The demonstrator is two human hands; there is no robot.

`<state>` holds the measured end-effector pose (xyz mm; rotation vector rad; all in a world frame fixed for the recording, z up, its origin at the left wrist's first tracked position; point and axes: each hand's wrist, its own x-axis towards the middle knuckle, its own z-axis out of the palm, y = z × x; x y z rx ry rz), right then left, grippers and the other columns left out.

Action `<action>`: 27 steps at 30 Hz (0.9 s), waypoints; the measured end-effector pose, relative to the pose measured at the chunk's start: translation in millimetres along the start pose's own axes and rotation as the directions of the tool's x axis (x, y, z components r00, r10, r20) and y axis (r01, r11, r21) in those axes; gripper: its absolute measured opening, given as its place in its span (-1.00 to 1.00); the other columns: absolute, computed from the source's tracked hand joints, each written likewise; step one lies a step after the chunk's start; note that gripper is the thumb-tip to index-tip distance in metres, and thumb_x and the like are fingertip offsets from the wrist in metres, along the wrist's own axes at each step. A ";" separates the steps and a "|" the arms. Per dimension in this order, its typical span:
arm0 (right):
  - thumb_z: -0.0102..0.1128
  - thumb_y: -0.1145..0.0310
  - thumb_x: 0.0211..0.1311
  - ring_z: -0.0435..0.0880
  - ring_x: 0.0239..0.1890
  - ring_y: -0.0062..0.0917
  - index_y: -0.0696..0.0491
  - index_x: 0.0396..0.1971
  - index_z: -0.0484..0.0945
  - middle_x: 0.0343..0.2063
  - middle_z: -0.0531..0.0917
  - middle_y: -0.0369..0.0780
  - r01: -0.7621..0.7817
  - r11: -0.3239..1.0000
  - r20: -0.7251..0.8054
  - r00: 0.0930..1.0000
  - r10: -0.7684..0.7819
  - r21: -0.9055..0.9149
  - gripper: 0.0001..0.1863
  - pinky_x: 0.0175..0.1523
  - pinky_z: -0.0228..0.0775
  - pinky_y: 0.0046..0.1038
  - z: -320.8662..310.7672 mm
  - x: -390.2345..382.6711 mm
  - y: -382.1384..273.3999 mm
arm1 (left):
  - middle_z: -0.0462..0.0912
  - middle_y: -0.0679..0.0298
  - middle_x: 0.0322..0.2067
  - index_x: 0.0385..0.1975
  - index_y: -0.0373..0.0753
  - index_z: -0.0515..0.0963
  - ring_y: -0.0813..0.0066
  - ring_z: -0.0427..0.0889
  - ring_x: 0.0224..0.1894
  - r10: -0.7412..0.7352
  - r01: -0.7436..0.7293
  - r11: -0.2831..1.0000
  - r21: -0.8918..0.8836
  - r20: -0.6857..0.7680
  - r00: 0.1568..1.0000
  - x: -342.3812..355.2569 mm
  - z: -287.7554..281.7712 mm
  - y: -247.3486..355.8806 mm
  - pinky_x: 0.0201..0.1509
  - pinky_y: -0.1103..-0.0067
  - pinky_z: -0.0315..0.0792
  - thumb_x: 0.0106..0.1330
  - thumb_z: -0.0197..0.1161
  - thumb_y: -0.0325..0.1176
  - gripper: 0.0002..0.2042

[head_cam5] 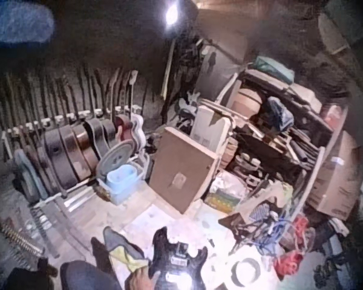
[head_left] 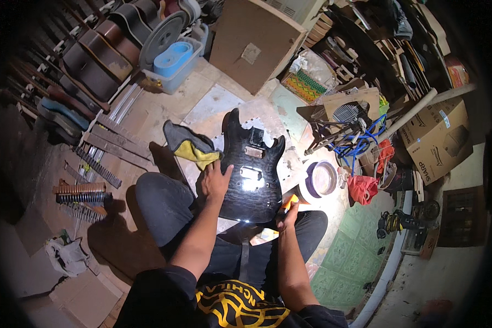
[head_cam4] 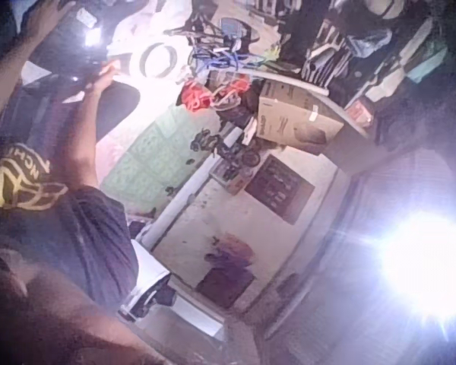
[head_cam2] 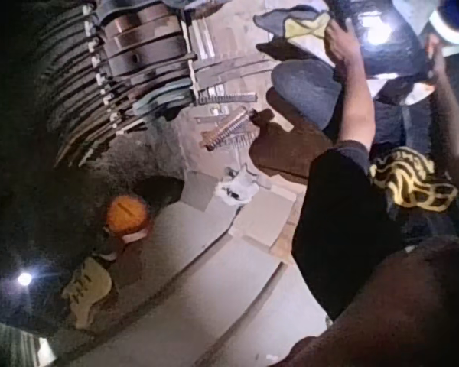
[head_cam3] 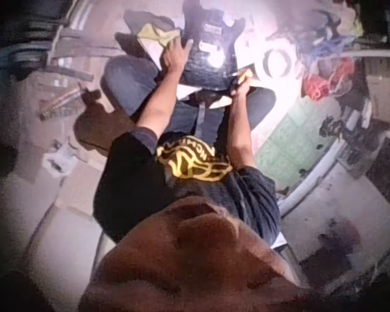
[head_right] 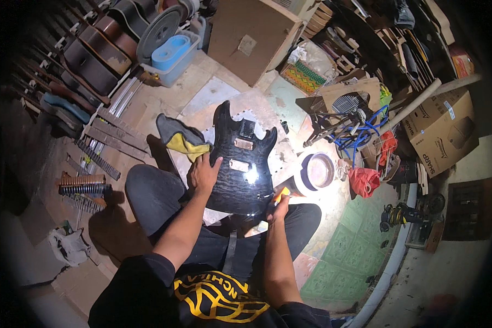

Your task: The person cuts a piece of sandpaper and uses it to sand the surface of a guitar body.

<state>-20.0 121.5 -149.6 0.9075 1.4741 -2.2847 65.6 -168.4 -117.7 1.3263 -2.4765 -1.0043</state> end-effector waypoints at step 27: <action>0.16 0.34 0.44 0.64 -0.11 -0.44 0.25 0.23 0.34 -0.02 0.60 -0.13 0.514 0.606 0.173 0.830 -0.531 -0.607 -0.52 -0.01 0.52 -0.38 44.9 -13.3 -4.2 | 0.59 -0.03 0.11 0.26 -0.14 0.50 -0.08 0.58 0.17 -0.017 0.016 0.999 -0.046 -0.023 1.000 6.0 5.4 -12.7 0.18 0.14 0.51 0.36 0.23 0.24 -0.35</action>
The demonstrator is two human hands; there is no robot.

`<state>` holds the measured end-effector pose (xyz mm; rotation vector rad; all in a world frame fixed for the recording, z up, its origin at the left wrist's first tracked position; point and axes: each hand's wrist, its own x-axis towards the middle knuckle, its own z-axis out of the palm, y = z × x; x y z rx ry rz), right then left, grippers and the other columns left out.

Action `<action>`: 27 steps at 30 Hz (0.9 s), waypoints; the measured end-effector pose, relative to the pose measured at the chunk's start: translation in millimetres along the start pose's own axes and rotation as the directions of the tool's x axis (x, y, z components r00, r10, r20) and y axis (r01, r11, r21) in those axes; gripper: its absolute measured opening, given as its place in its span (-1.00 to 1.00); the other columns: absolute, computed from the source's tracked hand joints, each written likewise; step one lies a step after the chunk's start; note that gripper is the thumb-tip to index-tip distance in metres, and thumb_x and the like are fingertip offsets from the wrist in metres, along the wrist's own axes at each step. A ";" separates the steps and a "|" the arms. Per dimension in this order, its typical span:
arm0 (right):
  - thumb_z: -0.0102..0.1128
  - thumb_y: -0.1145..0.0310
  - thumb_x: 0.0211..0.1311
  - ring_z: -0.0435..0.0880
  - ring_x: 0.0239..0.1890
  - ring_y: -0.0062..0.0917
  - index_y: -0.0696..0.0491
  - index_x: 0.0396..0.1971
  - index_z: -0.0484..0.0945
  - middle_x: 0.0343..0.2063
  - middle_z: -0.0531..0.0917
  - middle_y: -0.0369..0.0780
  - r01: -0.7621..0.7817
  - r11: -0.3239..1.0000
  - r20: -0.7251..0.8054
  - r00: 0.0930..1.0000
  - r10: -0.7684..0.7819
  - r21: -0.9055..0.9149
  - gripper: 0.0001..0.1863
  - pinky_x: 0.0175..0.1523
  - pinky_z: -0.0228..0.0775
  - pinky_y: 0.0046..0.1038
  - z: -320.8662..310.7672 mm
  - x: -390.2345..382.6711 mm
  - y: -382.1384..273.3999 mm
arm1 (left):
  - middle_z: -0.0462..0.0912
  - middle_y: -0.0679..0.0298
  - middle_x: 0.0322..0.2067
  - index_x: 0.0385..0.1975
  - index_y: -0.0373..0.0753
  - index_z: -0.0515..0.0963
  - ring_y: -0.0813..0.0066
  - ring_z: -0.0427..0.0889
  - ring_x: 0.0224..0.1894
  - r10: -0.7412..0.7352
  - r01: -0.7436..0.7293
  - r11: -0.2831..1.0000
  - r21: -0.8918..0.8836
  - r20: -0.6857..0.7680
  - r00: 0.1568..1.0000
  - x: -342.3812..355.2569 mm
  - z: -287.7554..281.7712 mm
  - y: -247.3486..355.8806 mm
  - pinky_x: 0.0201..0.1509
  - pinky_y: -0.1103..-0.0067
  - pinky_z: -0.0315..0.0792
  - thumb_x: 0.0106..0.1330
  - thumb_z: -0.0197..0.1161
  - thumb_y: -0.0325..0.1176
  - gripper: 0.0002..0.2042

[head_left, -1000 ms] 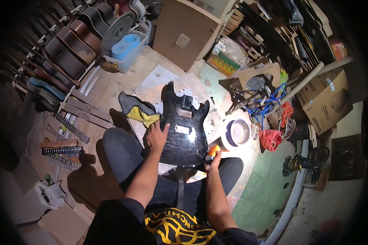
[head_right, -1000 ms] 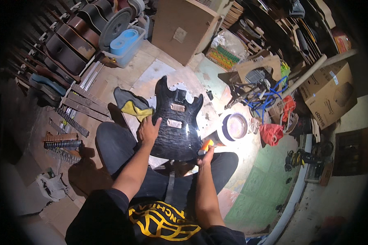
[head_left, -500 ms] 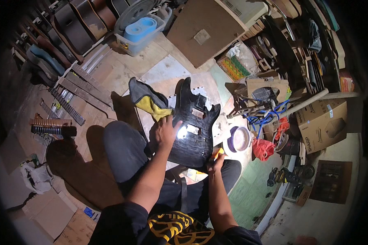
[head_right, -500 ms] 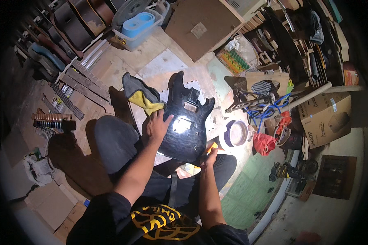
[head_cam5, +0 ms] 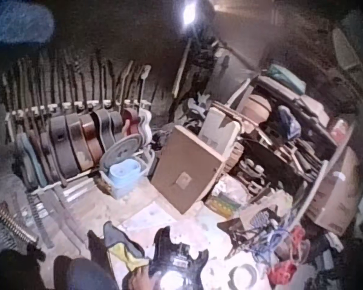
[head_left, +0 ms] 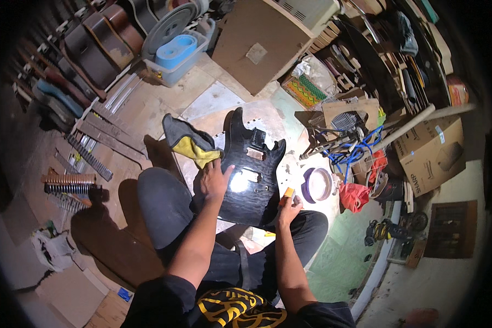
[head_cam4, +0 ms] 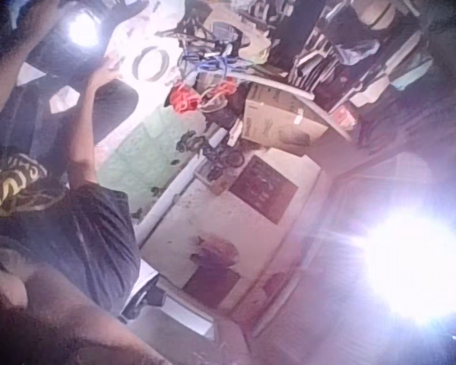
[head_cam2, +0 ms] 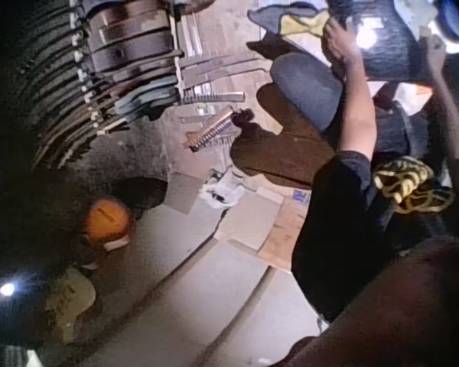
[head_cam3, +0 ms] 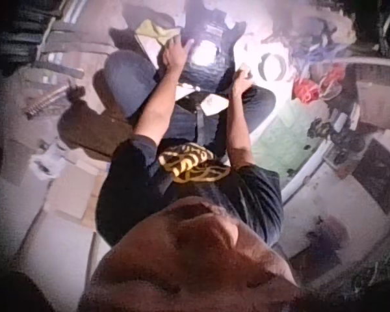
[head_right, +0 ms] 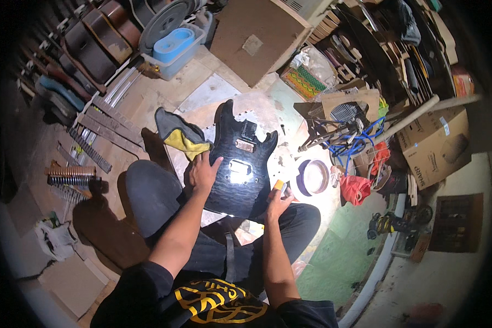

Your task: The person cuts a piece of sandpaper and uses it to sand the surface of a guitar body.

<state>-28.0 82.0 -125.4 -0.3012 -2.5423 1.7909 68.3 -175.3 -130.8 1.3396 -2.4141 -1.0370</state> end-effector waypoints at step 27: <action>0.27 0.37 0.39 0.52 0.24 -0.49 0.15 0.37 0.41 0.17 0.58 -0.18 -0.438 0.860 0.662 0.730 0.169 0.264 -0.42 0.35 0.32 -0.40 24.3 -11.8 -91.2 | 0.69 0.12 0.01 0.05 -0.28 0.60 0.20 0.69 0.05 0.529 -0.388 0.770 -0.506 0.167 0.832 -20.3 -23.0 81.9 0.16 0.37 0.55 0.19 0.55 -0.42 -0.57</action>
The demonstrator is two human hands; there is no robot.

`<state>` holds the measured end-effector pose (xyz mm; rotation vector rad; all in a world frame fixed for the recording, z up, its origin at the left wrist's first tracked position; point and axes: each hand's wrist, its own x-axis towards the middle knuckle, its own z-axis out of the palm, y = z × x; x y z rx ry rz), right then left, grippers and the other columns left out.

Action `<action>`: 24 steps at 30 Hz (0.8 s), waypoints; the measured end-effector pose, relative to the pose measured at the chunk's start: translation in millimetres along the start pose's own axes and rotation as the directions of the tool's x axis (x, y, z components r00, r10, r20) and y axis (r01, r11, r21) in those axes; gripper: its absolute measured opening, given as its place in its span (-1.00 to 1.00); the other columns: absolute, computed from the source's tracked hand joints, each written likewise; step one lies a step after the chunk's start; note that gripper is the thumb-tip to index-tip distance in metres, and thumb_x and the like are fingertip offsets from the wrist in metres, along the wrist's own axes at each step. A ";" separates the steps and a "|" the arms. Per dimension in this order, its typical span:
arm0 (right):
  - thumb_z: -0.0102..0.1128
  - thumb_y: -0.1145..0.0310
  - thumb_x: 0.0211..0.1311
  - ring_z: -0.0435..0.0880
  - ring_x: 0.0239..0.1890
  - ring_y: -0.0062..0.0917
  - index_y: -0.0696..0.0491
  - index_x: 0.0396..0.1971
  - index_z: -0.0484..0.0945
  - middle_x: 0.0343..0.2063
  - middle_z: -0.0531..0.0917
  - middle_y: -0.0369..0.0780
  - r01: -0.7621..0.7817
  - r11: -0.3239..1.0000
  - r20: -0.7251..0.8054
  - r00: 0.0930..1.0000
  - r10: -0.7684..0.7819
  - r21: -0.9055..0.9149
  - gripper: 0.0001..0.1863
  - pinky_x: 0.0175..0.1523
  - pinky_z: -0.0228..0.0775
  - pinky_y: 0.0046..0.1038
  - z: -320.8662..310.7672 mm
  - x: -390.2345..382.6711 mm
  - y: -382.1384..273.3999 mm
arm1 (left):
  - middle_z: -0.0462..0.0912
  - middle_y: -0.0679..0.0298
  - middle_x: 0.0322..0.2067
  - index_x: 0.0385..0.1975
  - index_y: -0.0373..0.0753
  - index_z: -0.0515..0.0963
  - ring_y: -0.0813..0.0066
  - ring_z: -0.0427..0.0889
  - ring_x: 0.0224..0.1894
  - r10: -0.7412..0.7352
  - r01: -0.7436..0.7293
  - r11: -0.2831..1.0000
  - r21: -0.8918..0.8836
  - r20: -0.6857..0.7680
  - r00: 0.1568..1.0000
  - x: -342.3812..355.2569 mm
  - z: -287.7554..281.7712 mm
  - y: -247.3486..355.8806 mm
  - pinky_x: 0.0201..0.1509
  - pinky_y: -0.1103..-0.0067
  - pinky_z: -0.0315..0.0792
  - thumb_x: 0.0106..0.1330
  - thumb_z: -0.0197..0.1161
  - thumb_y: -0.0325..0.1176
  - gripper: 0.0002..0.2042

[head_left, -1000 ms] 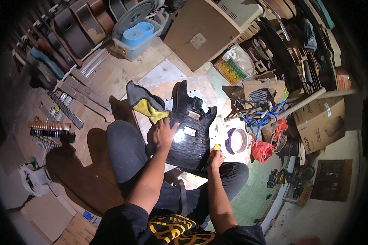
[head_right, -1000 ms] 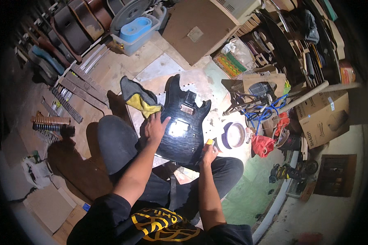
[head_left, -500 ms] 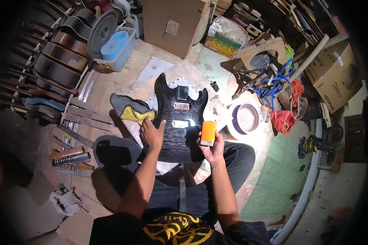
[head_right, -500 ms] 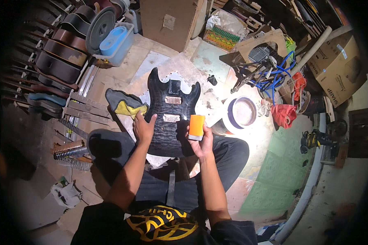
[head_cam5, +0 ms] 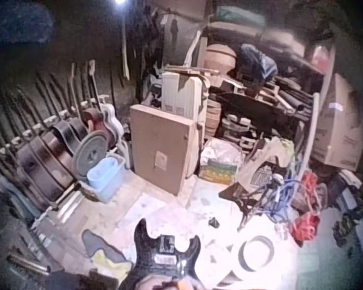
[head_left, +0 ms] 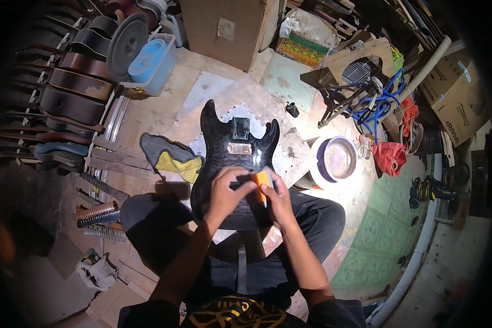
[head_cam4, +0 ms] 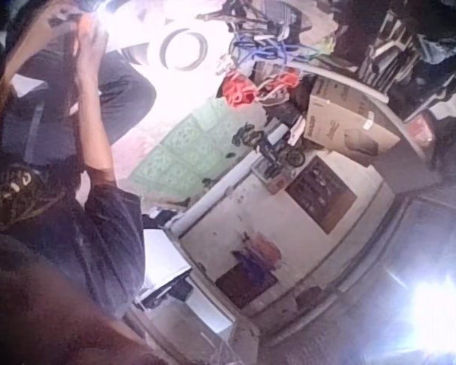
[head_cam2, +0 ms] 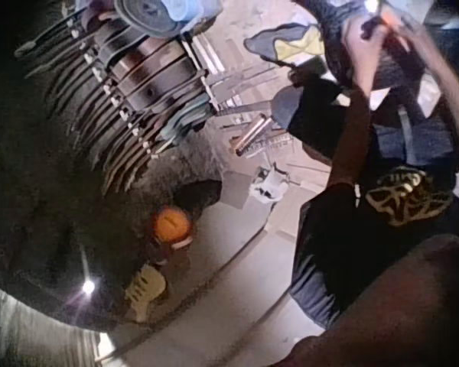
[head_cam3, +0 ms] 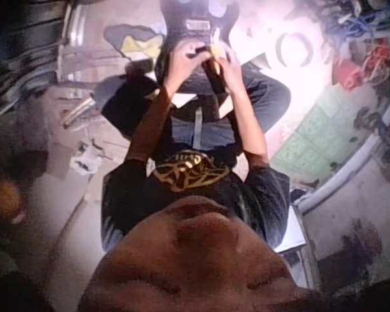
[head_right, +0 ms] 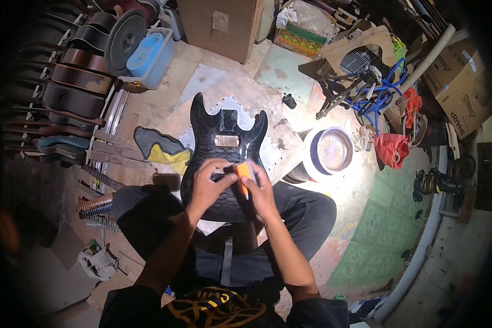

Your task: The person cuts a piece of sandpaper and uses it to sand the surface of a guitar body.

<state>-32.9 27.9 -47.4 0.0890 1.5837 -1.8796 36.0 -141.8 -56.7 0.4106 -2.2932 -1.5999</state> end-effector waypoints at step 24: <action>0.41 0.46 0.14 0.50 0.16 -0.05 -0.24 0.21 0.64 0.07 0.57 0.00 0.296 0.195 0.162 0.847 -0.507 -0.935 -0.41 0.26 0.24 -0.04 -17.9 100.7 -4.1 | 0.34 -0.18 0.33 0.47 0.04 0.36 -0.17 0.36 0.32 -0.112 0.234 0.666 0.708 -0.216 0.970 22.8 12.1 -60.3 0.43 0.05 0.19 0.21 0.44 0.08 -0.21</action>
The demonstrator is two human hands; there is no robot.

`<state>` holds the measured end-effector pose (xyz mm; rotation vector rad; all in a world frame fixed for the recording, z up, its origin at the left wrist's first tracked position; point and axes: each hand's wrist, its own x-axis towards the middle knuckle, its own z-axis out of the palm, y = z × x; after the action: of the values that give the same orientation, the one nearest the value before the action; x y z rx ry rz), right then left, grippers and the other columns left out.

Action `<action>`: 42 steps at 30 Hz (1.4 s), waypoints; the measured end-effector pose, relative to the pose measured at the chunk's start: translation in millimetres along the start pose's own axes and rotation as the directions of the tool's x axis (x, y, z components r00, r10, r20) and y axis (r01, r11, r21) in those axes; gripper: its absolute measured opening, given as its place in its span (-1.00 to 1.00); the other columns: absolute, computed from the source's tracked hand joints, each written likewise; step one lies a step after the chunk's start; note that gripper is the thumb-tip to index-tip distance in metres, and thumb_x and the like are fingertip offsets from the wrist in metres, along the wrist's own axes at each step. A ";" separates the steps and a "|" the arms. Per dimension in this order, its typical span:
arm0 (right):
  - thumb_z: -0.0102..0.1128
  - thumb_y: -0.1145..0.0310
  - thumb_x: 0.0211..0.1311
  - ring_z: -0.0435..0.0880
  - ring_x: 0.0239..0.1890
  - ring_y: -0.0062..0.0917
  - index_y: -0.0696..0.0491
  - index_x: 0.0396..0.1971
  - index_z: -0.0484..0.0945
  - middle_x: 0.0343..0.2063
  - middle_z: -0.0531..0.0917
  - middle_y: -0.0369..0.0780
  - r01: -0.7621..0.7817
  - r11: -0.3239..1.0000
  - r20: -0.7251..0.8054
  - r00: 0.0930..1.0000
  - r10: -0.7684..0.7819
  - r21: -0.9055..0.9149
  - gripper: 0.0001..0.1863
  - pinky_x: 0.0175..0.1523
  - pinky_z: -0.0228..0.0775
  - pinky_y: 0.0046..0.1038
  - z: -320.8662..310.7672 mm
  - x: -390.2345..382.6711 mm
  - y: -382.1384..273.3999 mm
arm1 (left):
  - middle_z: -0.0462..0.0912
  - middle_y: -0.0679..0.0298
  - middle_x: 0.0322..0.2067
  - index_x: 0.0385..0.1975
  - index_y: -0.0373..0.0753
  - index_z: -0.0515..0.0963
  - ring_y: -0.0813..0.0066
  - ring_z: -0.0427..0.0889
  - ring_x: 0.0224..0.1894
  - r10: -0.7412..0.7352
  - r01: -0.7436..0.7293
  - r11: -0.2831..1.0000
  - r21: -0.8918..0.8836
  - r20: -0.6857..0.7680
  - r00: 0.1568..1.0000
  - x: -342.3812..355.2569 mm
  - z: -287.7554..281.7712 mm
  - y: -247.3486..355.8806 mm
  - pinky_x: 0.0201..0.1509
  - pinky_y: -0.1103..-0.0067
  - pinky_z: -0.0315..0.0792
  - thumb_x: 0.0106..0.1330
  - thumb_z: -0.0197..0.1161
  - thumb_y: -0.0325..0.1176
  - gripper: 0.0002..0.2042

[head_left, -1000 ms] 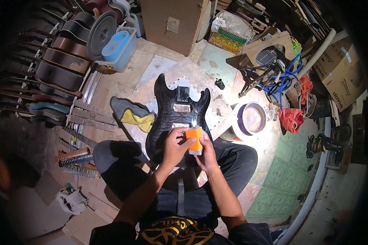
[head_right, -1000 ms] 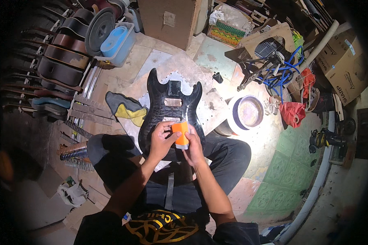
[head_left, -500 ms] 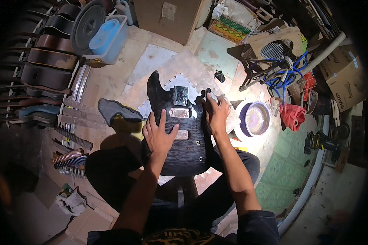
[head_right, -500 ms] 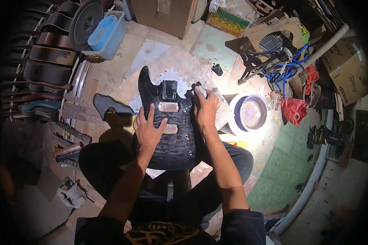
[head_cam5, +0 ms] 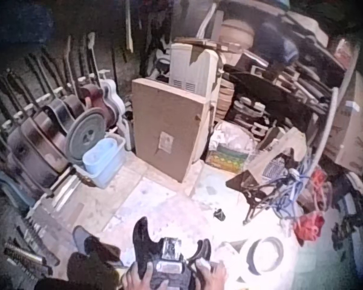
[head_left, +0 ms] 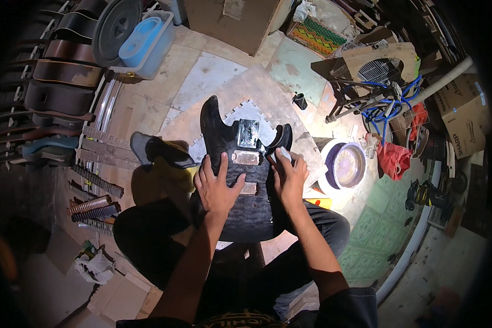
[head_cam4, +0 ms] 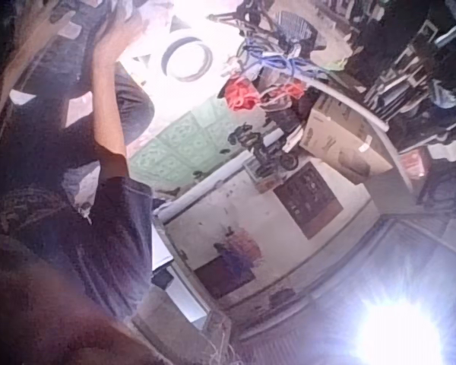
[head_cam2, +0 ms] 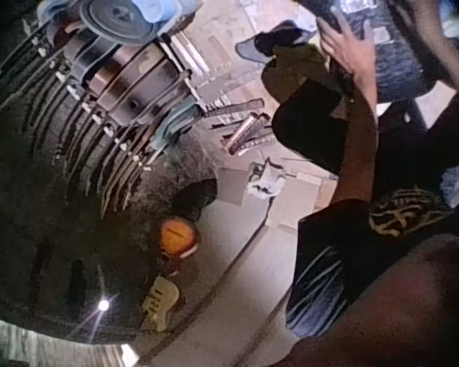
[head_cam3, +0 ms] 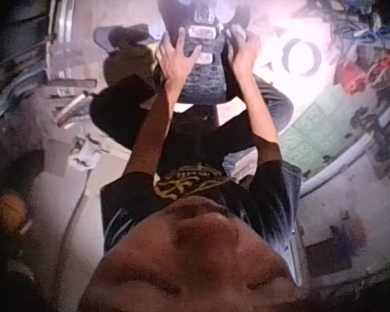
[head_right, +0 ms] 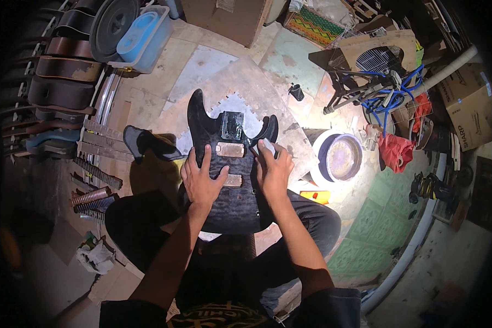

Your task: The person cuts a piece of sandpaper and uses it to sand the surface of a guitar body.

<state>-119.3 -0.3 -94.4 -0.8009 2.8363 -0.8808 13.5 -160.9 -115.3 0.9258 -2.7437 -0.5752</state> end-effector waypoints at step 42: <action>0.44 0.58 0.06 0.54 0.17 -0.18 -0.26 0.19 0.66 0.11 0.63 -0.13 0.096 0.995 -0.009 0.995 -0.096 0.030 -0.35 0.25 0.24 -0.12 7.8 -59.8 -16.6 | 0.31 -0.20 0.34 0.44 0.02 0.40 -0.20 0.34 0.33 -0.019 0.019 1.000 -0.011 0.021 1.000 -3.5 2.6 -1.2 0.45 0.05 0.19 0.21 0.45 0.07 -0.23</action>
<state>-58.5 13.9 -97.1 -0.9386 2.8046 -0.9378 16.1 -158.8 -118.3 0.9498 -2.7499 -0.6063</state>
